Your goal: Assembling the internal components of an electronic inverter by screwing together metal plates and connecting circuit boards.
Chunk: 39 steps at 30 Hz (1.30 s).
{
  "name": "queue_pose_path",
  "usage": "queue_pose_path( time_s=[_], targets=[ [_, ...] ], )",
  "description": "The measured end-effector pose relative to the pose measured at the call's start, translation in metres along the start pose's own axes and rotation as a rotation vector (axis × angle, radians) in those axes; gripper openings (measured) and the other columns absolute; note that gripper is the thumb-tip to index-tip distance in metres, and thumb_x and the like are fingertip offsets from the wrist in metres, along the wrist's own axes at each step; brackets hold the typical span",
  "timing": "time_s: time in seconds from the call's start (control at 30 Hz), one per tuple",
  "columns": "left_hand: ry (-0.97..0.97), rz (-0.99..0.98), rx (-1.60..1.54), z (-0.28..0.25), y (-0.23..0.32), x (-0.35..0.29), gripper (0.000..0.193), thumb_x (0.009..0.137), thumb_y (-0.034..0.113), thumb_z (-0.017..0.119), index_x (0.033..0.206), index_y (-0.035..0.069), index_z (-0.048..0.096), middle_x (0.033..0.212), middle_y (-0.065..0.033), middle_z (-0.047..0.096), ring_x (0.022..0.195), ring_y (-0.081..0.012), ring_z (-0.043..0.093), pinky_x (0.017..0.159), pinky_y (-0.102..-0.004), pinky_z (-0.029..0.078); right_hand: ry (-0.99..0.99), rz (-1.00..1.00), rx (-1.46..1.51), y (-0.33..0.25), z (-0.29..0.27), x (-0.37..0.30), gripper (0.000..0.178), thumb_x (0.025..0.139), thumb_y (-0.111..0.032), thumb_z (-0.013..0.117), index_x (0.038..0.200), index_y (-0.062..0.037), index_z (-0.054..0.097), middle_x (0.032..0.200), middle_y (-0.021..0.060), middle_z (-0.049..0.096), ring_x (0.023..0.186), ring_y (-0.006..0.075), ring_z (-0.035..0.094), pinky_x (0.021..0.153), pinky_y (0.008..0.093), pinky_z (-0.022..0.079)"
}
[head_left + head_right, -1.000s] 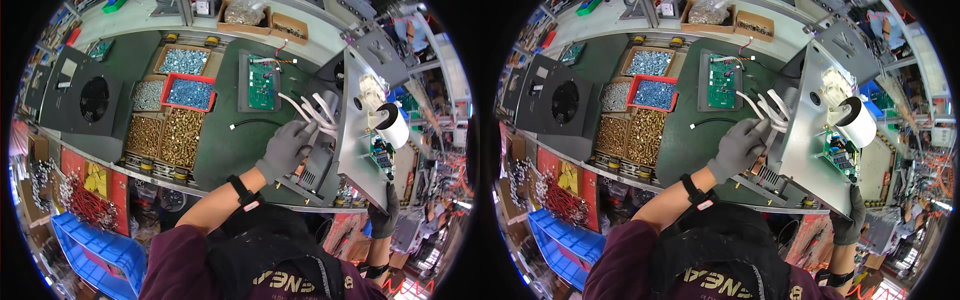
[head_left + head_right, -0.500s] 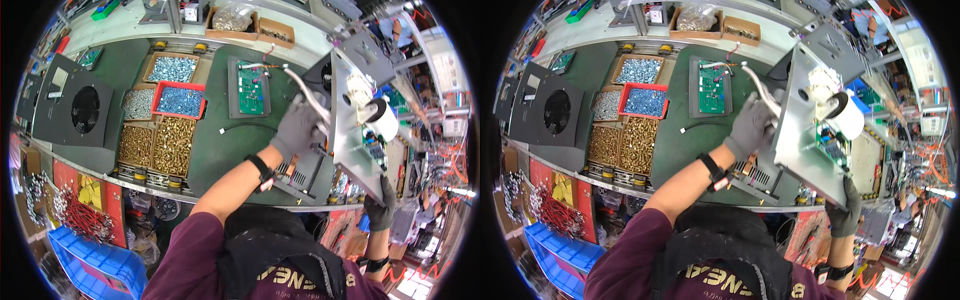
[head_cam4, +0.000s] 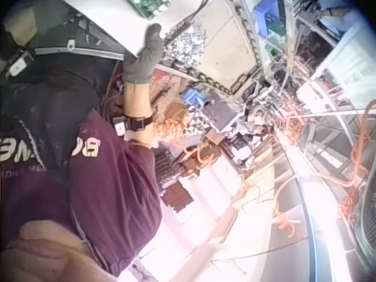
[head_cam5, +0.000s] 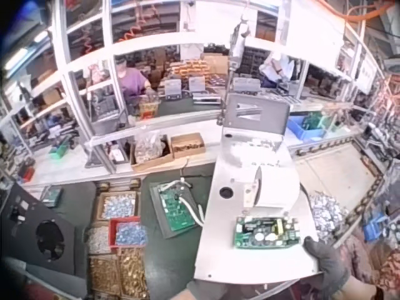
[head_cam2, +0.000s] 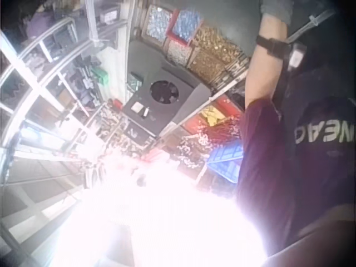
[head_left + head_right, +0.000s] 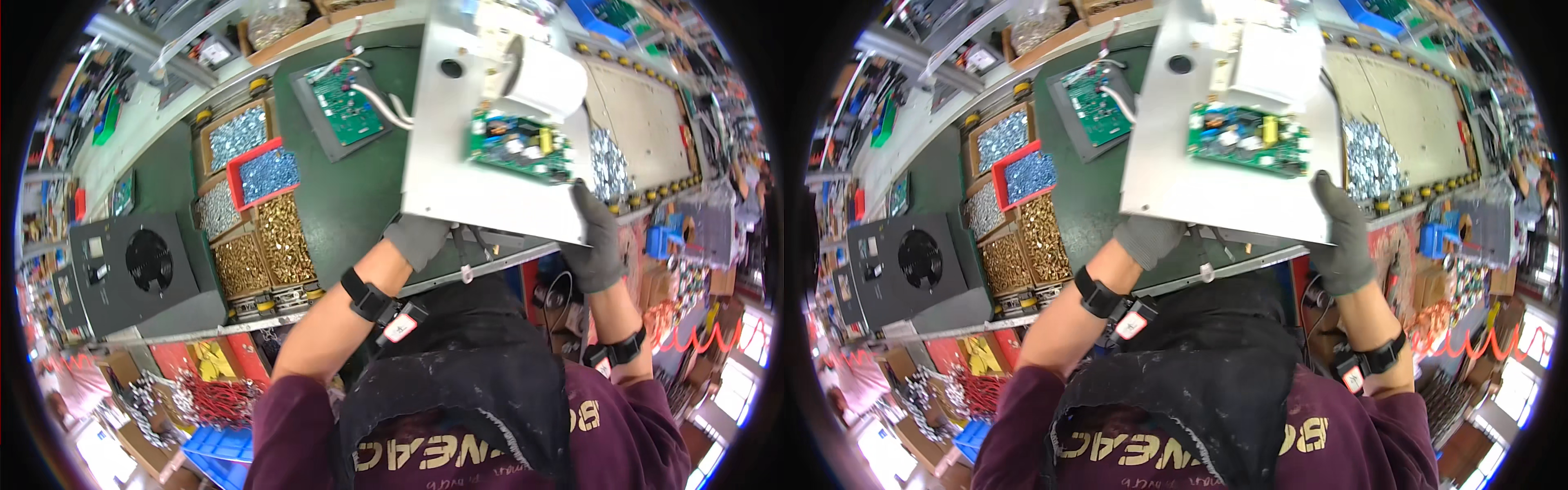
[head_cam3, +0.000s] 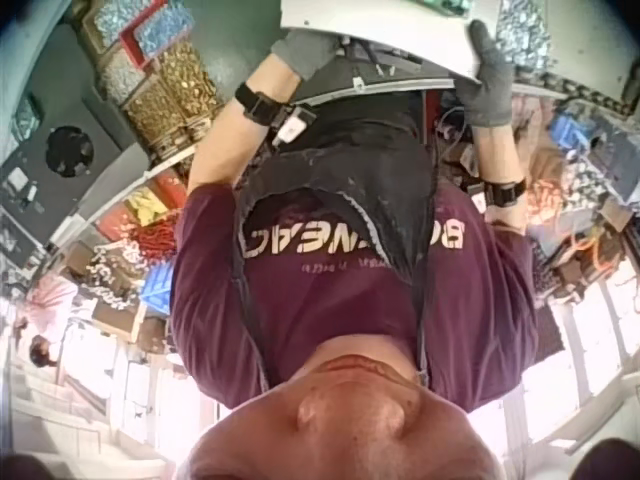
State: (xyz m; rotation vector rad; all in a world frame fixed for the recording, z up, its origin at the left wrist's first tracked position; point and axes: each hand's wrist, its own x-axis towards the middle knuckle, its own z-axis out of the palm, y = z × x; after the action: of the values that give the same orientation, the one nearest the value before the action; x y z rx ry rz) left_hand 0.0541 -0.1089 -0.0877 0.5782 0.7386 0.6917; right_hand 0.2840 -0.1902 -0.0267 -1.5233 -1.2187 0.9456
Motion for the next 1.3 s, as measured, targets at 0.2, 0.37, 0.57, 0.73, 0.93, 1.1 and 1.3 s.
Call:
queue_pose_path(
  time_s=[0.2, 0.37, 0.57, 0.73, 0.93, 1.1, 1.3],
  targets=[
    [0.272, 0.832, 2.029, -0.021, -0.047, -0.008, 0.044, 0.097, 0.028, 0.040, 0.134, 0.004, 0.034, 0.129, -0.0117, 0.047, 0.114, -0.0237, 0.050, 0.096, -0.0350, 0.044, -0.057, 0.506, 0.697, 0.005, 0.055, -0.014, 0.040, 0.095, -0.025, 0.049, 0.127, -0.0011, 0.042, 0.117, 0.0086, 0.056, 0.101, 0.0154, 0.057, 0.088, 0.0306, 0.047],
    [0.136, 0.912, 1.979, -0.031, -0.044, -0.006, 0.044, 0.096, 0.028, 0.042, 0.133, 0.005, 0.036, 0.128, -0.0119, 0.048, 0.114, -0.0240, 0.050, 0.096, -0.0354, 0.043, -0.435, 0.093, 0.155, 0.043, 0.027, -0.009, 0.041, 0.093, -0.033, 0.052, 0.123, -0.0048, 0.052, 0.108, 0.0173, 0.059, 0.104, 0.0242, 0.056, 0.087, 0.0373, 0.044],
    [0.154, 0.887, 1.994, -0.044, -0.041, -0.032, 0.044, 0.094, 0.028, 0.045, 0.131, 0.006, 0.039, 0.127, -0.0122, 0.049, 0.113, -0.0245, 0.051, 0.096, -0.0361, 0.043, -0.020, 0.072, -0.778, 0.185, -0.087, 0.110, 0.019, 0.085, -0.021, 0.056, 0.100, -0.0085, 0.061, 0.089, 0.0160, 0.065, 0.083, 0.0363, 0.061, 0.073, 0.0431, 0.048],
    [0.280, 0.732, 2.068, -0.037, -0.048, -0.027, 0.044, 0.092, 0.028, 0.047, 0.130, 0.007, 0.041, 0.126, -0.0124, 0.051, 0.113, -0.0249, 0.051, 0.097, -0.0366, 0.042, -0.258, -0.115, -1.137, 0.267, -0.098, 0.178, 0.023, 0.079, -0.003, 0.050, 0.099, -0.0069, 0.061, 0.097, 0.0190, 0.059, 0.094, 0.0337, 0.059, 0.078, 0.0445, 0.050],
    [0.390, 0.576, 2.086, -0.043, -0.049, -0.034, 0.044, 0.091, 0.028, 0.049, 0.128, 0.007, 0.044, 0.125, -0.0126, 0.052, 0.113, -0.0253, 0.051, 0.097, -0.0373, 0.042, 0.048, 0.390, 0.063, 0.273, -0.129, 0.179, 0.024, 0.079, -0.016, 0.060, 0.099, -0.0031, 0.065, 0.077, 0.0044, 0.060, 0.068, 0.0142, 0.055, 0.063, 0.0278, 0.046],
    [0.333, 0.584, 2.034, -0.054, -0.045, -0.040, 0.044, 0.089, 0.028, 0.052, 0.127, 0.008, 0.046, 0.124, -0.0129, 0.053, 0.113, -0.0257, 0.052, 0.097, -0.0378, 0.041, -0.078, 0.472, 0.985, 0.233, -0.145, 0.119, 0.018, 0.087, -0.011, 0.048, 0.096, -0.0010, 0.059, 0.088, 0.0044, 0.054, 0.070, 0.0107, 0.049, 0.061, 0.0239, 0.042],
    [0.256, 0.595, 1.940, -0.073, -0.037, -0.034, 0.043, 0.087, 0.028, 0.054, 0.126, 0.009, 0.049, 0.122, -0.0131, 0.054, 0.112, -0.0261, 0.052, 0.098, -0.0385, 0.041, -0.593, 0.323, 0.264, 0.121, -0.029, -0.005, 0.024, 0.087, -0.015, 0.044, 0.099, 0.0022, 0.058, 0.091, 0.0052, 0.053, 0.082, 0.0132, 0.049, 0.076, 0.0263, 0.042]
  ],
)
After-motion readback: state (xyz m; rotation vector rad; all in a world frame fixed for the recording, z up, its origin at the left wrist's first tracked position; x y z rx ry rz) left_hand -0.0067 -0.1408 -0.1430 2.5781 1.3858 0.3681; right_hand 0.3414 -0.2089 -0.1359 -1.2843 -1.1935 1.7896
